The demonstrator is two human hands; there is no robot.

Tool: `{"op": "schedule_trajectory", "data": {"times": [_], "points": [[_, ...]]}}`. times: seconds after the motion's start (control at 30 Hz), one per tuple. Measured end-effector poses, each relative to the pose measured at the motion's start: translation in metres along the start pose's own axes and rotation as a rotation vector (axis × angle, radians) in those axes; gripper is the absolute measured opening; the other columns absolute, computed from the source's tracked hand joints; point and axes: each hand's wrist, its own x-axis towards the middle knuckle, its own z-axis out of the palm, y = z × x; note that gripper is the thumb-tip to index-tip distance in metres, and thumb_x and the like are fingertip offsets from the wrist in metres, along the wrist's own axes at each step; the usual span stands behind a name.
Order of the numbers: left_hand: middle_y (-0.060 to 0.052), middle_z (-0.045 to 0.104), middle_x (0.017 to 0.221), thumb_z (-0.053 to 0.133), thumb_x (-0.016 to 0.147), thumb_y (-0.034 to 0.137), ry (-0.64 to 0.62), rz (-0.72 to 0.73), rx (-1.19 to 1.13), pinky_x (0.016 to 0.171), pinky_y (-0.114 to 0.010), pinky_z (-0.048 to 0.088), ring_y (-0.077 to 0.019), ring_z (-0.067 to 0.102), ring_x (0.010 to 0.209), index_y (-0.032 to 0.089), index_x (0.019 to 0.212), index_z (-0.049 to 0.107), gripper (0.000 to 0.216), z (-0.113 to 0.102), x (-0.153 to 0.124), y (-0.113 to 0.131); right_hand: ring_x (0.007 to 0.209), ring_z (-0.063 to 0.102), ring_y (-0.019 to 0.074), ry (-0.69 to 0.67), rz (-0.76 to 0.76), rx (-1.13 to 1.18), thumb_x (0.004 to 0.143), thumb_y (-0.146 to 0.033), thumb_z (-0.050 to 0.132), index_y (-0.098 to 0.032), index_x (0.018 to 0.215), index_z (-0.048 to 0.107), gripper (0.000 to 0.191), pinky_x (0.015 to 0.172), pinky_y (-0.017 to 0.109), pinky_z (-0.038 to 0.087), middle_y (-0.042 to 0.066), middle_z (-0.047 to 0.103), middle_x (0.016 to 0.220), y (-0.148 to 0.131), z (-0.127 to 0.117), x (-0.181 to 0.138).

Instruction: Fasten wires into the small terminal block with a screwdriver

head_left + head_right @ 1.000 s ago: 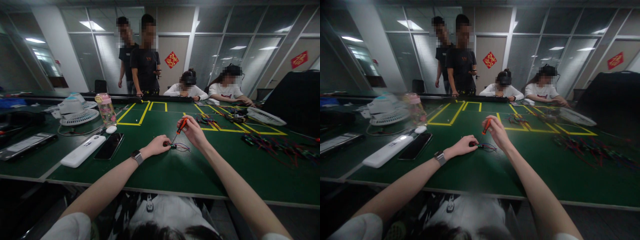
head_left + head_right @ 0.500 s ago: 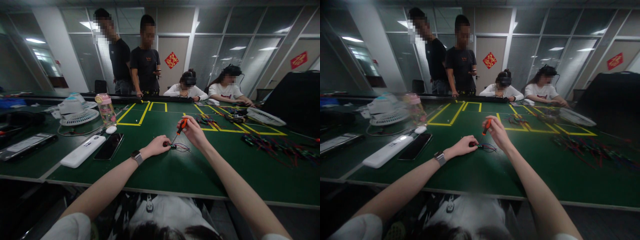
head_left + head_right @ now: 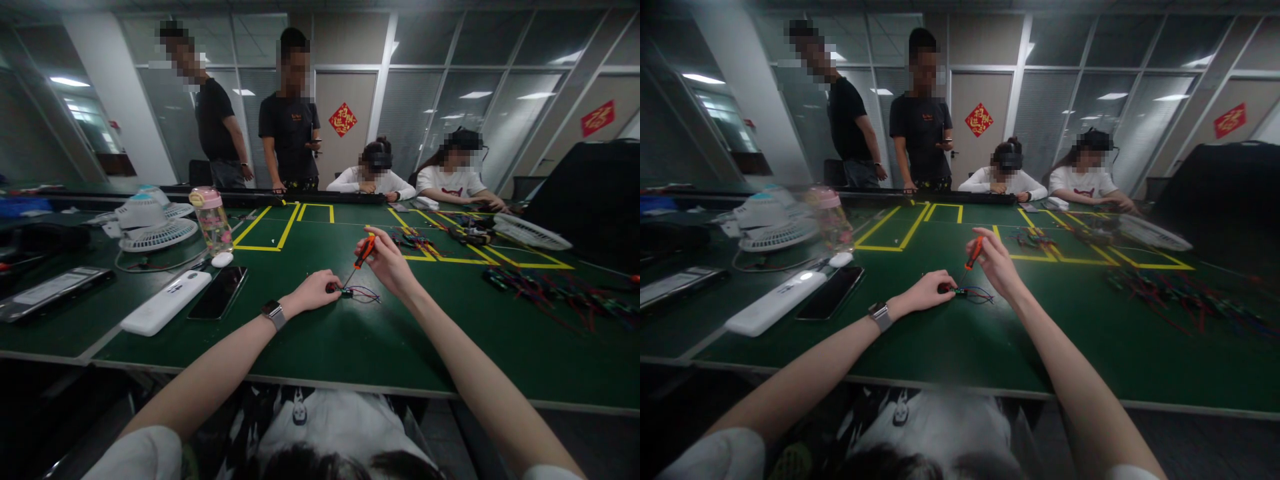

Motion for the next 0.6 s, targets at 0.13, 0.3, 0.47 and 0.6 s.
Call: {"op": "schedule_trajectory", "data": {"times": [0.13, 0.3, 0.47, 0.6], "points": [[-0.005, 0.062, 0.094, 0.064, 0.086, 0.027, -0.005, -0.002, 0.005, 0.075, -0.027, 0.047, -0.0179, 0.06, 0.085, 0.017, 0.097, 0.07, 0.016, -0.0001, 0.0005, 0.0007, 0.08, 0.062, 0.0148, 0.04, -0.014, 0.009, 0.077, -0.047, 0.072, -0.028, 0.093, 0.067, 0.025, 0.083, 0.033, 0.052, -0.001, 0.067, 0.082, 0.0022, 0.001, 0.0005], [-0.005, 0.062, 0.095, 0.063, 0.087, 0.029, -0.003, 0.001, 0.013, 0.075, -0.028, 0.046, -0.0182, 0.06, 0.086, 0.017, 0.098, 0.07, 0.017, 0.0004, 0.0, -0.0003, 0.08, 0.059, 0.0142, 0.085, -0.011, -0.018, 0.074, -0.047, 0.075, -0.028, 0.088, 0.068, 0.025, 0.081, 0.032, 0.053, -0.002, 0.063, 0.084, 0.0014, 0.0, 0.0008], [-0.005, 0.062, 0.096, 0.064, 0.087, 0.029, -0.004, -0.002, 0.009, 0.076, -0.028, 0.046, -0.0183, 0.061, 0.087, 0.018, 0.099, 0.07, 0.017, 0.0008, -0.0003, -0.0017, 0.078, 0.059, 0.014, 0.079, 0.006, -0.016, 0.072, -0.045, 0.077, -0.028, 0.09, 0.069, 0.026, 0.08, 0.031, 0.053, -0.002, 0.062, 0.08, -0.0013, -0.0014, 0.0006], [-0.005, 0.062, 0.095, 0.063, 0.087, 0.029, -0.002, 0.003, 0.011, 0.077, -0.028, 0.046, -0.018, 0.06, 0.087, 0.018, 0.098, 0.07, 0.017, 0.0005, -0.0002, -0.0013, 0.082, 0.062, 0.0157, 0.039, 0.017, 0.027, 0.075, -0.044, 0.075, -0.03, 0.096, 0.067, 0.027, 0.08, 0.032, 0.052, -0.001, 0.066, 0.082, -0.0018, -0.0006, -0.0002]]}}
